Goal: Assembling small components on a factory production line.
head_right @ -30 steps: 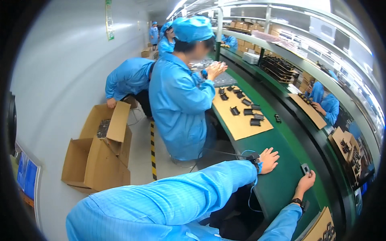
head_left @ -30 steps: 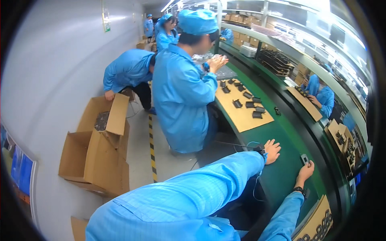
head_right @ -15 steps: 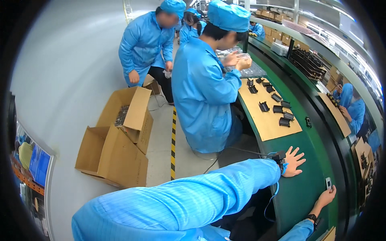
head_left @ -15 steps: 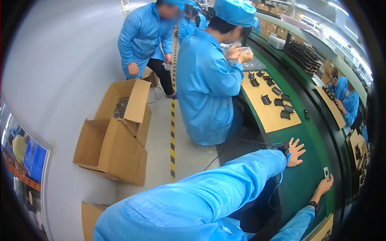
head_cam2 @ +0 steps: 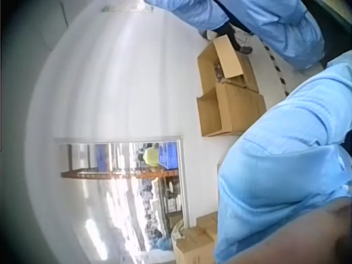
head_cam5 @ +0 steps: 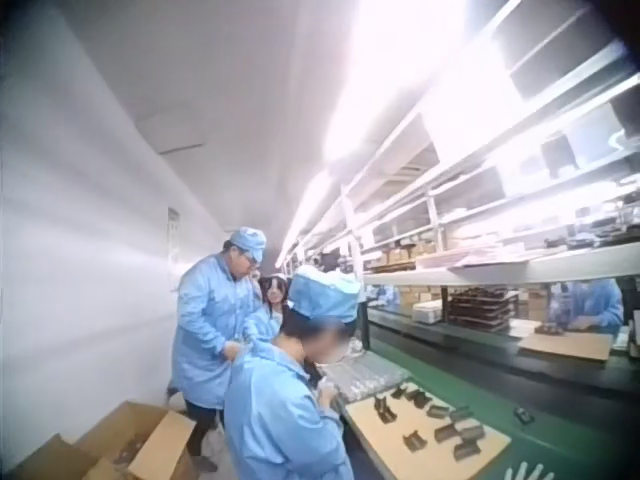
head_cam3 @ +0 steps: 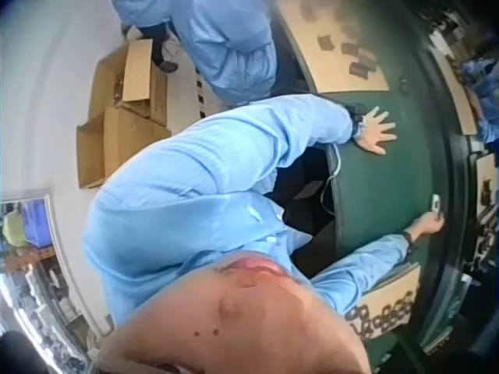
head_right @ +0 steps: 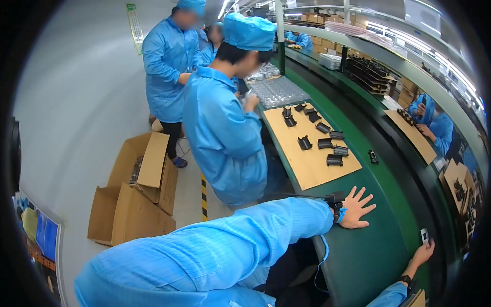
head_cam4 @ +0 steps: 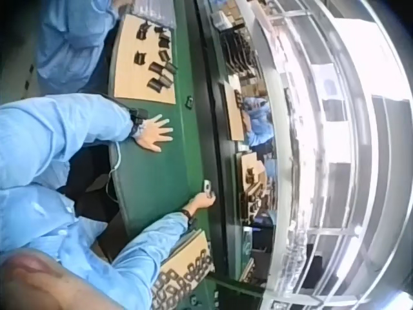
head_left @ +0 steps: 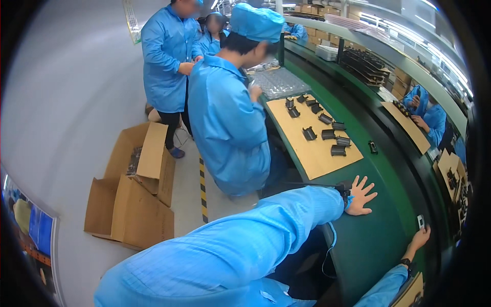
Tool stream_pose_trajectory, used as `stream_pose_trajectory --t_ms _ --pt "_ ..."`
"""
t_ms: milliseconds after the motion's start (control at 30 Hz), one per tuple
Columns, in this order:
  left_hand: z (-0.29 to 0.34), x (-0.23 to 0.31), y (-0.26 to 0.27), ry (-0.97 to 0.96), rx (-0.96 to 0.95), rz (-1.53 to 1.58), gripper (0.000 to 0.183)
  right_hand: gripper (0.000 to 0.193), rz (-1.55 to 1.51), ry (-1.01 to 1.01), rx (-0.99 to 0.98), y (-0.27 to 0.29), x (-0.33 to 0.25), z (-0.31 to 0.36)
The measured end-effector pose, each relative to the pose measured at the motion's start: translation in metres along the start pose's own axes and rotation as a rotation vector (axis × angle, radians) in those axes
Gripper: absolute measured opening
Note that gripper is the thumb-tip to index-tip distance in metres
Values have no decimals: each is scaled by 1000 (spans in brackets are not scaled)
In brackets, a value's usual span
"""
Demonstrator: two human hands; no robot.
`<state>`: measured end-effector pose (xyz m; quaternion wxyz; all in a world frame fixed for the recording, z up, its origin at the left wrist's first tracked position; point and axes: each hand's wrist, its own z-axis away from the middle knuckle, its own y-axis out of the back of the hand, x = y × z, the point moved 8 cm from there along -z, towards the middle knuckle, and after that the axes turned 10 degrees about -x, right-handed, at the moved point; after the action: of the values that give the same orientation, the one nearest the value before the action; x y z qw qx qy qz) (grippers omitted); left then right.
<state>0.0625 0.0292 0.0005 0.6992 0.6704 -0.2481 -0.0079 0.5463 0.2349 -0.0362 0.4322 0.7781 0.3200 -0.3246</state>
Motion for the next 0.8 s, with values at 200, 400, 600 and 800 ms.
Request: stream_pose_trajectory --t_ms 200,400,600,800 --pt "-6 -12 7 9 -34 -43 81 38 279 -99 -78 -27 5 -3" --pt "-17 17 8 -64 81 -141 80 37 486 -97 -58 37 2 8" --pt "-9 -11 8 9 57 -239 80 43 664 93 300 -5 -128 58" --pt "-13 3 3 -10 37 -239 79 32 396 531 4 -41 -207 96"
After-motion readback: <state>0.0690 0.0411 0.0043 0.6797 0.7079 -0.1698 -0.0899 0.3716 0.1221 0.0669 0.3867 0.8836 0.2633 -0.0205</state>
